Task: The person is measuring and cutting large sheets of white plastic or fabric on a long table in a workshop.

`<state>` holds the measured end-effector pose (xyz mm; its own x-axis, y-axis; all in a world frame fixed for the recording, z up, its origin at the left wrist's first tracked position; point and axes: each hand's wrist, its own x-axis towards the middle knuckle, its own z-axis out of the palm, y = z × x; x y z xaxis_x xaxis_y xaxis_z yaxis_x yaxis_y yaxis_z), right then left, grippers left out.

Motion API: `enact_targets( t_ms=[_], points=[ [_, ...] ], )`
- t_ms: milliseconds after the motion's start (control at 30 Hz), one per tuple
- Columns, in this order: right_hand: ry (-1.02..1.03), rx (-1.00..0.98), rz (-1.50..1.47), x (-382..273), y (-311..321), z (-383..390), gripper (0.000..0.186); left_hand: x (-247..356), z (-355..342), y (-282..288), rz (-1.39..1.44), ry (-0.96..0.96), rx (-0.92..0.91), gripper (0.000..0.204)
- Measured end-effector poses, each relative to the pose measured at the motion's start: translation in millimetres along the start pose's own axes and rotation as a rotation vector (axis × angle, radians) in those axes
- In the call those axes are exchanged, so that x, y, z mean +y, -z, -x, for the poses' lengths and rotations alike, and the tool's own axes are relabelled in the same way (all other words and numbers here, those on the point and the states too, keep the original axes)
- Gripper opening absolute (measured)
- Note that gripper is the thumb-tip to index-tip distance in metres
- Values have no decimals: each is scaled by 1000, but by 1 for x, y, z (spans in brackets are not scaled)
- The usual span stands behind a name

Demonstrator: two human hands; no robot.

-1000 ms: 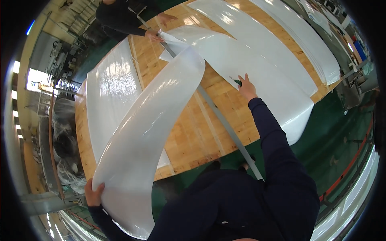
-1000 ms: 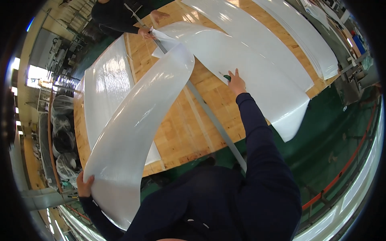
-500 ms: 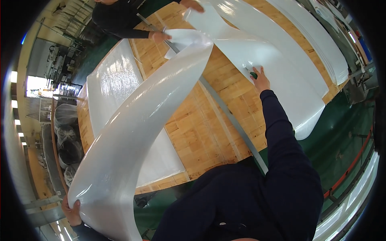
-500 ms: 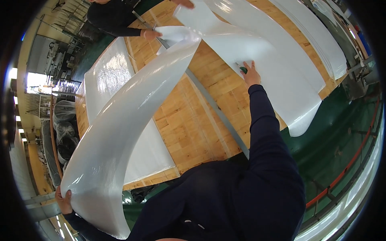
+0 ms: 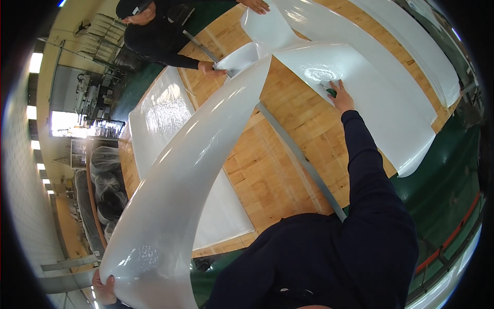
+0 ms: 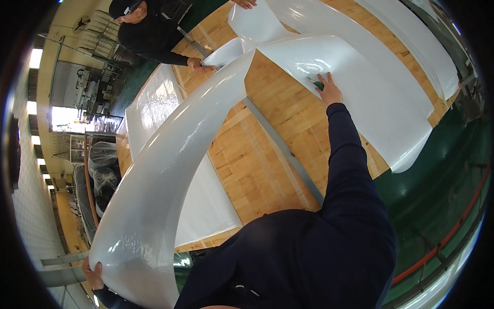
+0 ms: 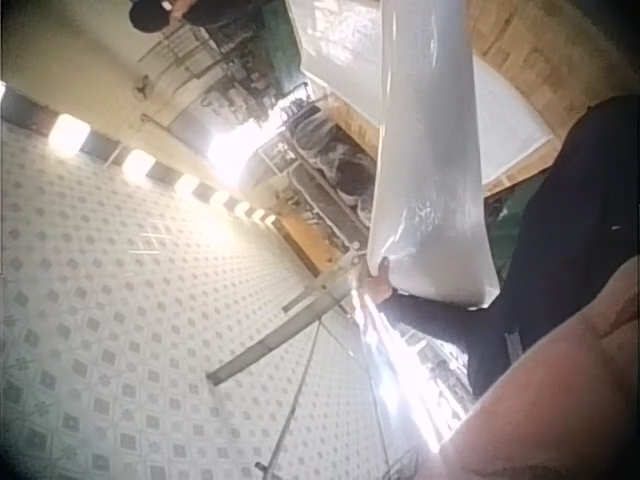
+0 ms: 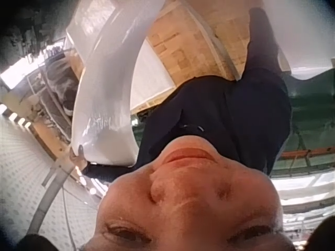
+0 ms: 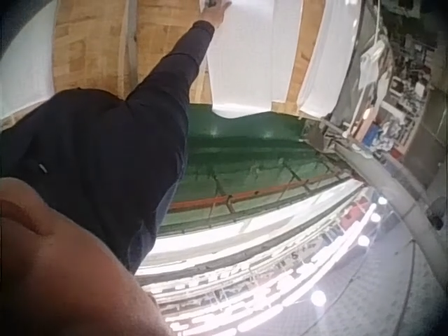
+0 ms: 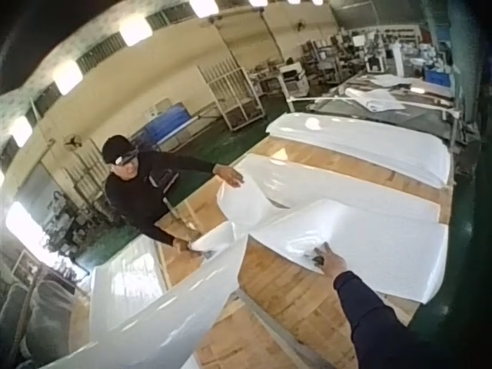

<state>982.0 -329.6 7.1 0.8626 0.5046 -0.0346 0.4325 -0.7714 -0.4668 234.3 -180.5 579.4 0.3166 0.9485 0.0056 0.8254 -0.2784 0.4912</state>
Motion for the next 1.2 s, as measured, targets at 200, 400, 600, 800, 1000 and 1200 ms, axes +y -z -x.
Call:
enact_targets(
  t_ms=[200, 400, 600, 800, 1000, 1200],
  points=[
    [15, -19, 12, -1, 0, 0, 56, -75, 13, -60, 30, 105, 25, 61],
    [60, -43, -10, -8, -6, 20, 55, -142, 40, -120, 164, 285, -147, 39],
    [51, -27, -9, -8, -2, 56, 55, -225, 77, -181, 97, 595, -391, 32],
    [76, -68, 6, -14, 3, 91, 56, -286, 78, -242, 70, 493, -217, 31],
    [36, -126, 119, -21, 7, 101, 55, -339, 55, -284, -227, 395, -190, 39],
    [-24, -62, -15, -16, 11, 113, 55, -290, 20, -272, -16, 226, -166, 34]
  ],
)
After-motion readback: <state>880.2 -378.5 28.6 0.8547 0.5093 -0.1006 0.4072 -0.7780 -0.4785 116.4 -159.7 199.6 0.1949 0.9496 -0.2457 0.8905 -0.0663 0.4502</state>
